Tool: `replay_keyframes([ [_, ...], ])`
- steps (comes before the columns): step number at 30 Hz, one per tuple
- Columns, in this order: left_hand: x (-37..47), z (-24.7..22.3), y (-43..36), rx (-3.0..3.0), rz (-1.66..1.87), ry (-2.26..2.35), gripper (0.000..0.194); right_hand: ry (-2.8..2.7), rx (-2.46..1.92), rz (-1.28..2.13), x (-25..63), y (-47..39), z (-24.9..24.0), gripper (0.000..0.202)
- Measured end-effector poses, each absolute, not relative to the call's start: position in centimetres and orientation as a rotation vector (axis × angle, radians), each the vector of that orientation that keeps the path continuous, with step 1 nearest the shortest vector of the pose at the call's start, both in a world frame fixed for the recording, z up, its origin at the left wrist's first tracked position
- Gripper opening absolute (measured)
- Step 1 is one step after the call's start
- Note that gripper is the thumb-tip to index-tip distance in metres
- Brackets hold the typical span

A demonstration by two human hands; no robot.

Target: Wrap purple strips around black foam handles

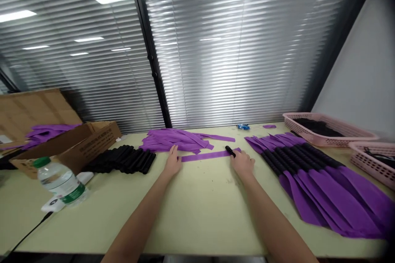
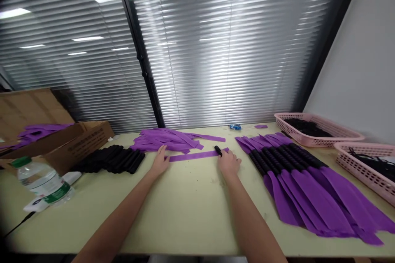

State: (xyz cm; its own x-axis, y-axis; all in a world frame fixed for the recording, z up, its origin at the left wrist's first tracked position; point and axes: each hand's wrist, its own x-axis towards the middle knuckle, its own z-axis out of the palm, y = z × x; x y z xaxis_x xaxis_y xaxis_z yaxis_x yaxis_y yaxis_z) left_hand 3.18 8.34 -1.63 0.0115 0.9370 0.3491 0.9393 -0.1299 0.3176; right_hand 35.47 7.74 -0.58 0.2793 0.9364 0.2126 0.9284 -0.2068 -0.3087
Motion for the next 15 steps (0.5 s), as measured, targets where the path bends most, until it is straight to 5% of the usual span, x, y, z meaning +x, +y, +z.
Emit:
replay_keyframes([
  [4,2.3,-1.0,10.7,-2.167,-0.724,-2.104,0.051,-1.69,-2.182,0.032,35.5,7.9,-0.8,0.03],
  [9,3.0,0.0,11.0,-2.14,-0.646,-2.092,0.024,-1.703,-2.194,0.025,35.4,7.8,-0.9,0.03],
  [15,5.4,3.2,9.0,-2.108,-0.697,-1.936,0.025,-1.7,-2.162,0.028,35.1,8.4,-1.1,0.03],
])
